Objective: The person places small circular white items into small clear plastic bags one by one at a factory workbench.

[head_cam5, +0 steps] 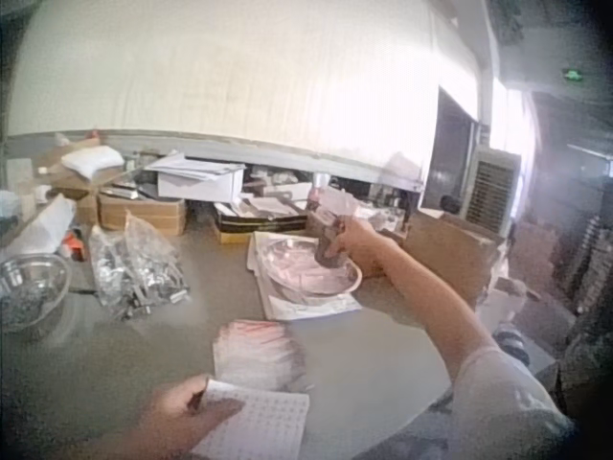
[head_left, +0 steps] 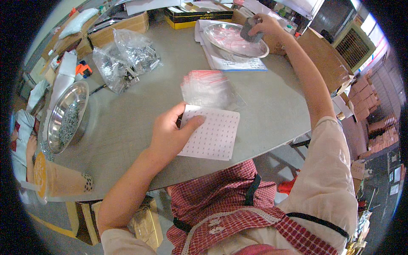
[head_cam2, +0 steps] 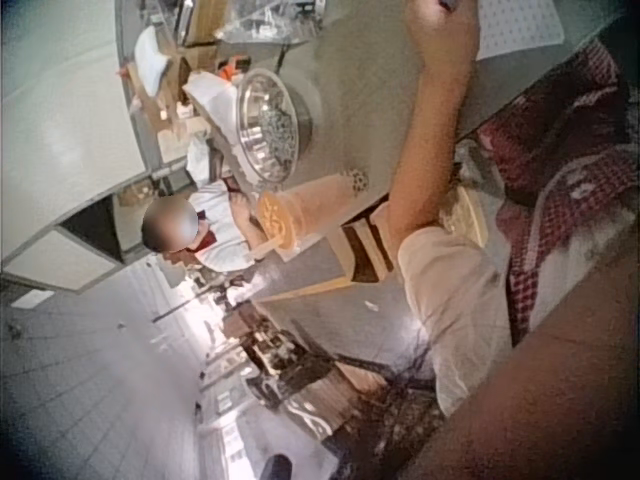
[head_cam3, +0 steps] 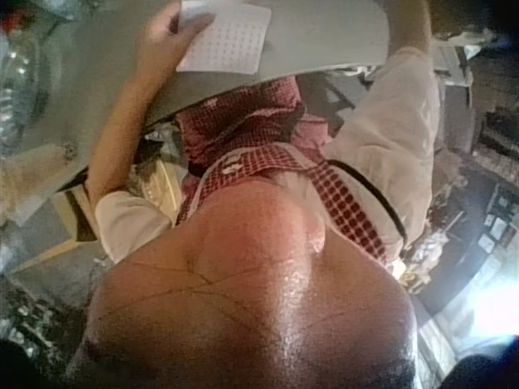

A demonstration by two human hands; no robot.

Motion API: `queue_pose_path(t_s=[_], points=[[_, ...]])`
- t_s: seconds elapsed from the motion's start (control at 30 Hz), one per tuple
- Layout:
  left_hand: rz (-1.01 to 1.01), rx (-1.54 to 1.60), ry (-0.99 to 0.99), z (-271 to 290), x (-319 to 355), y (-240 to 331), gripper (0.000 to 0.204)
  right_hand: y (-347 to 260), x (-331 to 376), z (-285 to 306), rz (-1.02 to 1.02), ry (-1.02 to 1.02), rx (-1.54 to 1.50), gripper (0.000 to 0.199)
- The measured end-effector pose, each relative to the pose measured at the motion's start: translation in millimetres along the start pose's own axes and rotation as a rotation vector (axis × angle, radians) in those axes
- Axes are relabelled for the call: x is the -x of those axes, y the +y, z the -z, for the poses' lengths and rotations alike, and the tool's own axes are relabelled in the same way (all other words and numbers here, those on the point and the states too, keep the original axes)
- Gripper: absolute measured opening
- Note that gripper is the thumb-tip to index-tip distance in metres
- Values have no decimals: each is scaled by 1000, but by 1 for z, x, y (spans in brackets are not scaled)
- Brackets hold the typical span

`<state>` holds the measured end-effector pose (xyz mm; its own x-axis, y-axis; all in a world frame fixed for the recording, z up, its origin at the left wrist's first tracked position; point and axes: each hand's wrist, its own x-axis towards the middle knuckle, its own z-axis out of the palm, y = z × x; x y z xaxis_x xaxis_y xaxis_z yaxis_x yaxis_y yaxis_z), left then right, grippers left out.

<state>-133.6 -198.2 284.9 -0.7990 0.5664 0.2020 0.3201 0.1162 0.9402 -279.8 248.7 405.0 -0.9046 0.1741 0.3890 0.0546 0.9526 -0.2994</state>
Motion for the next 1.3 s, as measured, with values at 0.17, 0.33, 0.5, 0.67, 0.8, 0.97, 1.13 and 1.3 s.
queue_pose_path(t_s=[0.17,0.33,0.5,0.67,0.8,0.97,1.13,1.3], points=[[24,129,3,2,-5,-2,25,-10,4,-50,-14,-108,30,81],[-18,172,34,7,-11,-3,23,-43,16,-59,132,-118,104,86],[-19,228,68,9,-9,-6,23,-77,69,-41,320,10,-391,58],[26,283,92,6,-4,-7,25,-152,194,-24,286,-648,-965,45],[7,232,44,4,-9,-6,25,-151,230,-49,209,-627,-840,37],[11,203,14,7,-9,-10,25,-152,239,-66,161,-541,-939,31],[-169,123,277,8,-15,-18,27,-157,245,-62,74,-244,-1058,29],[-334,-55,161,3,-12,-7,45,-174,257,-59,387,-18,-936,43]])
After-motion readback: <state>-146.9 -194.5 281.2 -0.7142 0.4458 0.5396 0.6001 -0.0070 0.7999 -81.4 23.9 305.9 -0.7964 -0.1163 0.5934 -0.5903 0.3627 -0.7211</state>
